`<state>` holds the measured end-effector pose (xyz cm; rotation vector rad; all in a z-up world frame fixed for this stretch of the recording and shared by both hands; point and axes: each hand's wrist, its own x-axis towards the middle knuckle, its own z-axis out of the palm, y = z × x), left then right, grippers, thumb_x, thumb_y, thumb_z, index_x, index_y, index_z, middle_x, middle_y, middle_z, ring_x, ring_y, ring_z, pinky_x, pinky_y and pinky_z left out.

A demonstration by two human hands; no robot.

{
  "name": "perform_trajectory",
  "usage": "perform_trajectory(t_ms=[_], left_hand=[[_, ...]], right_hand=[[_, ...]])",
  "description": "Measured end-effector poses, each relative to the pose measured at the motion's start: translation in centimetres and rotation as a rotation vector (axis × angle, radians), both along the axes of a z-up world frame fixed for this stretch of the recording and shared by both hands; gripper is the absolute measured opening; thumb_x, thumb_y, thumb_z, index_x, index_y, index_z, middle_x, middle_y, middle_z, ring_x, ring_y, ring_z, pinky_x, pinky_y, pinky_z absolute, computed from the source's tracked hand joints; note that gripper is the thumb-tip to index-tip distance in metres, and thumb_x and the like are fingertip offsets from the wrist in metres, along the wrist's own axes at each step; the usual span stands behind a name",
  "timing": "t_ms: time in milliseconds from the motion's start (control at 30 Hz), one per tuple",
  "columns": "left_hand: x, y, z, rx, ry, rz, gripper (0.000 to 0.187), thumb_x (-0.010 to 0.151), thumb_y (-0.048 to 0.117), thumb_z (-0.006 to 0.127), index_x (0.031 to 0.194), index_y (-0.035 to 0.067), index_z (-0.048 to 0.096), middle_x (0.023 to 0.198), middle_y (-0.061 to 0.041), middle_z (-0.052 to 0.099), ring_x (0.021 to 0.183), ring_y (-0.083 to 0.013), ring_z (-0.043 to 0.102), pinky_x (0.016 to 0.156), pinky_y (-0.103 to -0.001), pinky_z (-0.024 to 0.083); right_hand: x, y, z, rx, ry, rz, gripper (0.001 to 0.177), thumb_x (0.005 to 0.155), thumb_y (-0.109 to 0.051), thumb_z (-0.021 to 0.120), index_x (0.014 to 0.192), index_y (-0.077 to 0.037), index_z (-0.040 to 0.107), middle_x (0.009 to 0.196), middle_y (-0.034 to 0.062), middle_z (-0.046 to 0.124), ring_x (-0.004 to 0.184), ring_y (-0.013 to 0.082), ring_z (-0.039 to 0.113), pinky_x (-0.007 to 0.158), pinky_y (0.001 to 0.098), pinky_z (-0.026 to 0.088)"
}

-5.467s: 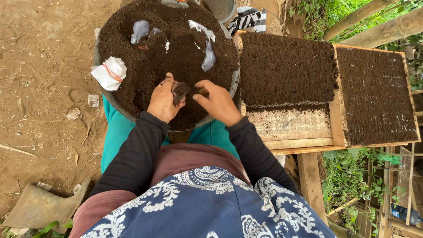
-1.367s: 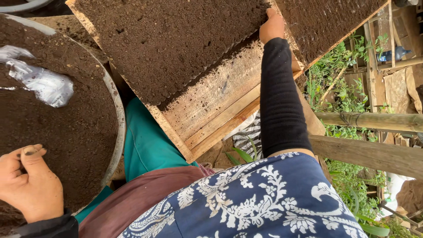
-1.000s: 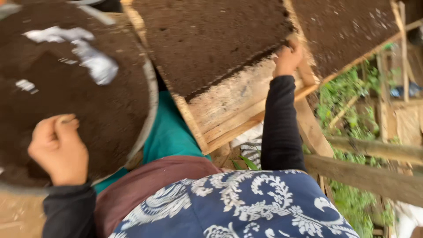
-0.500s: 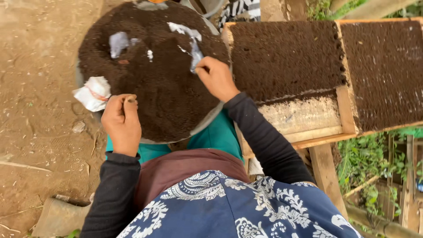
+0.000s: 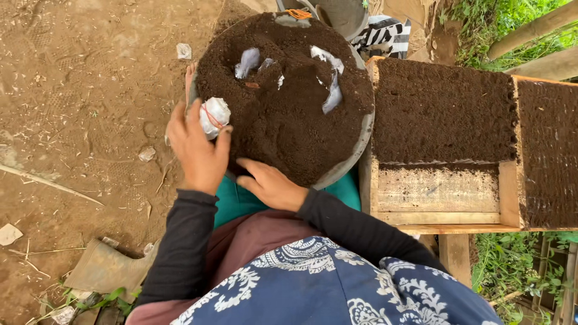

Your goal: The person scoops soil from a large basin and wraps it into small, compact bundles using pieces of white paper. They then place the finished soil bundles into a wooden tray filled with soil.

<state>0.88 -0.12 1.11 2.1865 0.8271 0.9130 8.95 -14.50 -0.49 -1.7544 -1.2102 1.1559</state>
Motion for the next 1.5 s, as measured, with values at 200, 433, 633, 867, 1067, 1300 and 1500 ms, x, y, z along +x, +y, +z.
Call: perform_trajectory(t_ms=[200, 433, 633, 867, 1067, 1300, 1500], left_hand=[[2.6, 1.4, 0.0, -0.146, 0.354, -0.183, 0.055, 0.088, 0.008, 0.062, 0.136, 0.005, 0.035, 0.134, -0.023, 0.031, 0.127, -0.0467, 0.023, 0.099, -0.067, 0.023], [2.9, 2.8, 0.6, -0.085, 0.440, -0.217, 0.057, 0.084, 0.003, 0.063, 0.135, 0.008, 0.036, 0.121, -0.018, 0.038, 0.114, -0.0361, 0.033, 0.089, -0.055, 0.034], [1.7, 3.0, 0.5, -0.293, 0.140, -0.178, 0.059, 0.079, 0.000, 0.068, 0.131, 0.006, 0.042, 0.116, -0.019, 0.043, 0.103, -0.0352, 0.038, 0.085, -0.051, 0.035], [-1.7, 2.7, 1.4, -0.343, -0.131, -0.069, 0.052, 0.074, -0.002, 0.061, 0.124, 0.000, 0.044, 0.118, -0.019, 0.047, 0.108, -0.0288, 0.048, 0.092, -0.036, 0.039], [-3.7, 3.5, -2.5, -0.362, -0.299, -0.009, 0.055, 0.077, -0.007, 0.066, 0.127, -0.003, 0.043, 0.117, -0.028, 0.046, 0.112, -0.0374, 0.047, 0.097, -0.048, 0.036], [-1.3, 4.8, -6.0, -0.571, -0.282, -0.085, 0.052, 0.084, -0.002, 0.063, 0.130, 0.001, 0.039, 0.121, -0.026, 0.041, 0.112, -0.0347, 0.045, 0.096, -0.049, 0.035], [-0.8, 4.6, -8.4, -0.580, -0.268, -0.082, 0.053, 0.081, -0.002, 0.065, 0.128, 0.000, 0.041, 0.117, -0.024, 0.042, 0.110, -0.0300, 0.046, 0.093, -0.043, 0.038]], right_hand=[[3.3, 1.5, -3.7, -0.254, -0.206, -0.149, 0.068, 0.095, -0.051, 0.030, 0.119, 0.011, 0.046, 0.110, 0.0351, 0.055, 0.105, 0.0484, 0.053, 0.087, 0.0565, 0.044], [9.7, -1.9, -4.0, -0.221, -0.255, -0.599, 0.047, 0.092, -0.041, 0.049, 0.109, 0.002, 0.061, 0.102, 0.0227, 0.063, 0.101, 0.0360, 0.060, 0.084, 0.0463, 0.049], [10.1, 1.8, 4.0, 0.310, -0.492, -0.388, 0.013, 0.091, -0.014, 0.056, 0.097, -0.009, 0.066, 0.088, 0.0096, 0.066, 0.088, 0.0295, 0.063, 0.078, 0.0407, 0.050], [8.6, 16.7, 1.8, 0.286, -0.752, 0.154, 0.023, 0.079, -0.006, 0.046, 0.072, -0.006, 0.068, 0.074, 0.0105, 0.067, 0.063, 0.0255, 0.061, 0.060, 0.0434, 0.048], [4.9, 17.8, -8.0, -0.155, -0.993, 0.237, 0.012, 0.077, -0.017, 0.064, 0.068, -0.010, 0.067, 0.071, 0.0106, 0.065, 0.097, 0.0382, 0.060, 0.098, 0.0620, 0.037], [4.5, 12.2, -12.0, -0.516, -1.198, 0.384, 0.020, 0.084, -0.012, 0.058, 0.099, -0.008, 0.069, 0.111, 0.0146, 0.062, 0.121, 0.0399, 0.041, 0.105, 0.0556, 0.027], [6.9, 5.3, -7.8, -0.166, -1.236, 0.217, 0.012, 0.075, -0.012, 0.071, 0.084, -0.003, 0.072, 0.103, 0.0260, 0.058, 0.112, 0.0502, 0.042, 0.093, 0.0642, 0.034]])
